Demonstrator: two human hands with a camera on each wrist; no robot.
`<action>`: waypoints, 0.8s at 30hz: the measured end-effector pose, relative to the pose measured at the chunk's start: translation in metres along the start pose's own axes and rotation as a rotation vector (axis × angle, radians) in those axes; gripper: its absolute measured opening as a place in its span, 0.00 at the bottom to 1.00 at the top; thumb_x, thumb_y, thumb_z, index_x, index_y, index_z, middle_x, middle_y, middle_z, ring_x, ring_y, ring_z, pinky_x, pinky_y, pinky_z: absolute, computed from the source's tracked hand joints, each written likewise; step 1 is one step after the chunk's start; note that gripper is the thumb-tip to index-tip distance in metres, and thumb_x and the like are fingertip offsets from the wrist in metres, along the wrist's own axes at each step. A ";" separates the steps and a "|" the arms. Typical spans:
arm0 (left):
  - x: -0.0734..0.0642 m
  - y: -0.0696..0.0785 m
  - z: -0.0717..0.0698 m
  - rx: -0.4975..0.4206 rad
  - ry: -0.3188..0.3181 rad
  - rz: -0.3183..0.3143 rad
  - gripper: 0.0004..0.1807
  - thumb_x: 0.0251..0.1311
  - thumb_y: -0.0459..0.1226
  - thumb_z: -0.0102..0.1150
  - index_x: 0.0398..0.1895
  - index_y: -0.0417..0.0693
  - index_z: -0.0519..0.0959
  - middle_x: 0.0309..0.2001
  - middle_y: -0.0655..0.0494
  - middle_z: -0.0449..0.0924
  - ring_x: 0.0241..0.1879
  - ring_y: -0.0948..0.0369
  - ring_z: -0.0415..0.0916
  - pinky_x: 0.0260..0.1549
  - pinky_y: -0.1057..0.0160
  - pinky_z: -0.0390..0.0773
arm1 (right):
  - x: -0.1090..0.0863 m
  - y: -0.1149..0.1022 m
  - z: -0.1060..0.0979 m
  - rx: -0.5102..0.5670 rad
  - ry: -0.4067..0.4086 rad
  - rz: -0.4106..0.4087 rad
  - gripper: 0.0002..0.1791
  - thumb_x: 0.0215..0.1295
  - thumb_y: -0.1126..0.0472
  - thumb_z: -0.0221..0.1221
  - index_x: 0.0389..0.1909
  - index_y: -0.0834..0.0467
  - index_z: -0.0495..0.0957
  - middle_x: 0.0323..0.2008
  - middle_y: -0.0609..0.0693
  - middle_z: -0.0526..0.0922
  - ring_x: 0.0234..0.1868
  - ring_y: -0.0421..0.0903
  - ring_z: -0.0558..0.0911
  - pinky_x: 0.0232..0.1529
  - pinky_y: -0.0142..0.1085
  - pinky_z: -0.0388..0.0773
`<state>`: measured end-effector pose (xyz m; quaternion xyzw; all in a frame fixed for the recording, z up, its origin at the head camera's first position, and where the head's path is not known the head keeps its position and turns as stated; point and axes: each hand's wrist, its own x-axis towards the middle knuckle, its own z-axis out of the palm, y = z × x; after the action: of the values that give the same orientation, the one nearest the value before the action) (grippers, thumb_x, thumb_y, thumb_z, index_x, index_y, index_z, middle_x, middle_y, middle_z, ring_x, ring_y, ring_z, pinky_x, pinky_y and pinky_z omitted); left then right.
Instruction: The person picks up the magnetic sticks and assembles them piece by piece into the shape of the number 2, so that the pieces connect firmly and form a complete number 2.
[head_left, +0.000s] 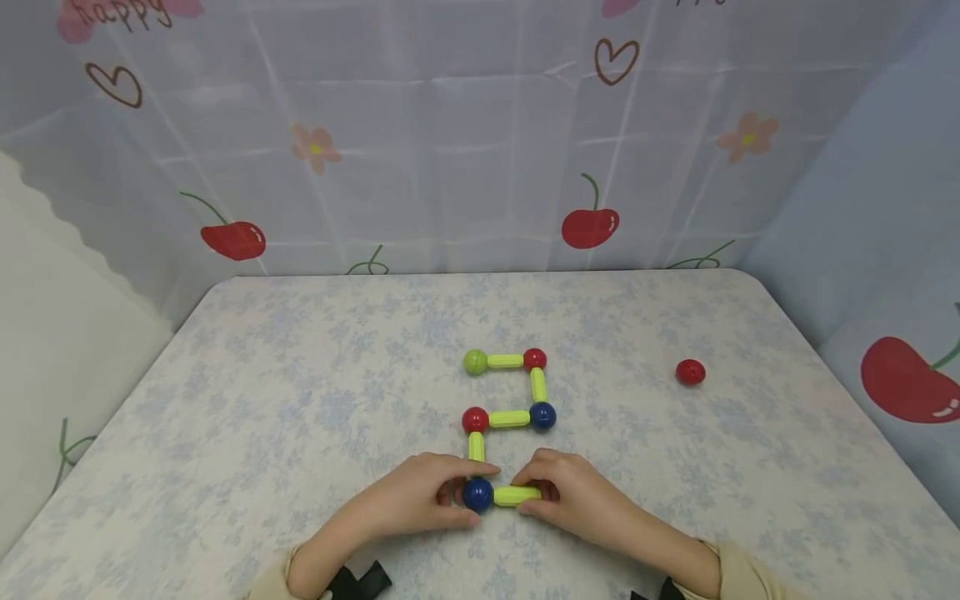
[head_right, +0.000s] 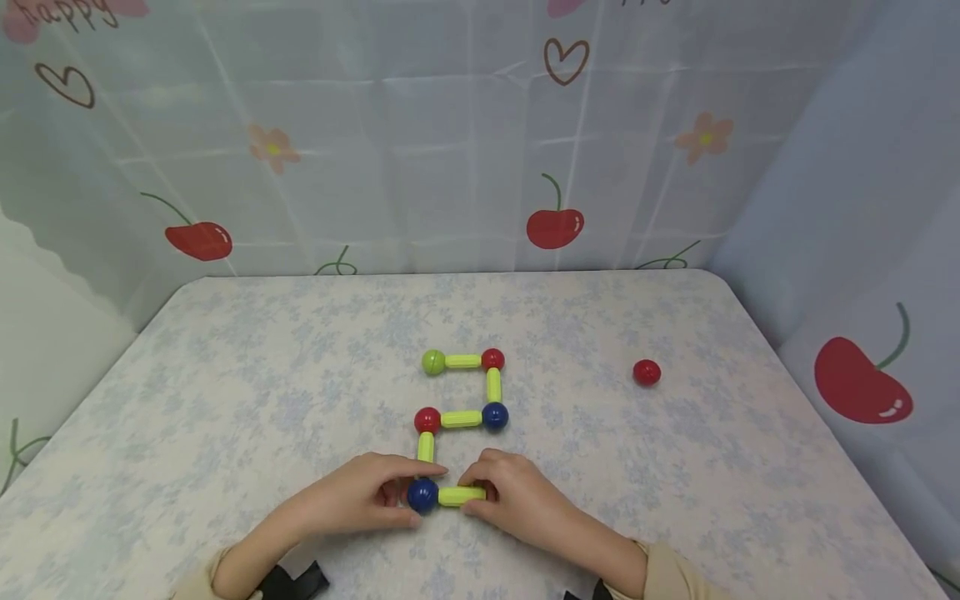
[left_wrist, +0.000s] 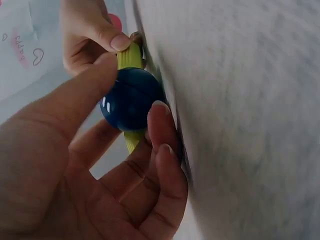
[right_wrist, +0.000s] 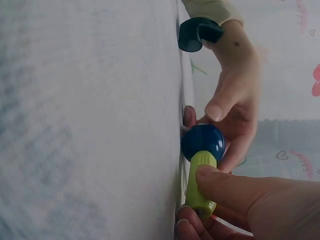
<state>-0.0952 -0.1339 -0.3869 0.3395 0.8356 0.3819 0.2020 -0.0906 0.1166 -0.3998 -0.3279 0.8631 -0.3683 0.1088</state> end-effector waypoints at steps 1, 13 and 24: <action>0.001 0.000 0.002 0.006 -0.004 0.001 0.25 0.56 0.42 0.65 0.58 0.52 0.76 0.25 0.68 0.71 0.22 0.71 0.67 0.22 0.71 0.71 | 0.000 0.000 0.000 -0.001 0.002 -0.003 0.08 0.55 0.62 0.67 0.37 0.53 0.83 0.28 0.35 0.72 0.24 0.33 0.69 0.23 0.28 0.70; 0.004 -0.004 0.006 0.005 0.002 -0.020 0.19 0.57 0.43 0.64 0.53 0.54 0.79 0.26 0.69 0.71 0.22 0.71 0.66 0.21 0.71 0.70 | -0.003 0.002 -0.012 0.031 0.012 -0.009 0.12 0.56 0.63 0.66 0.42 0.55 0.82 0.31 0.38 0.75 0.27 0.34 0.72 0.27 0.29 0.73; 0.005 -0.004 0.006 0.000 -0.012 -0.026 0.19 0.57 0.43 0.64 0.53 0.57 0.79 0.24 0.69 0.70 0.21 0.71 0.65 0.21 0.71 0.68 | -0.026 0.067 -0.101 -0.280 0.559 0.059 0.14 0.55 0.69 0.65 0.44 0.63 0.81 0.33 0.52 0.77 0.27 0.42 0.73 0.22 0.35 0.72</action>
<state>-0.0964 -0.1294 -0.3938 0.3307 0.8387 0.3771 0.2121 -0.1467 0.2247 -0.3771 -0.2007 0.9109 -0.3187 -0.1683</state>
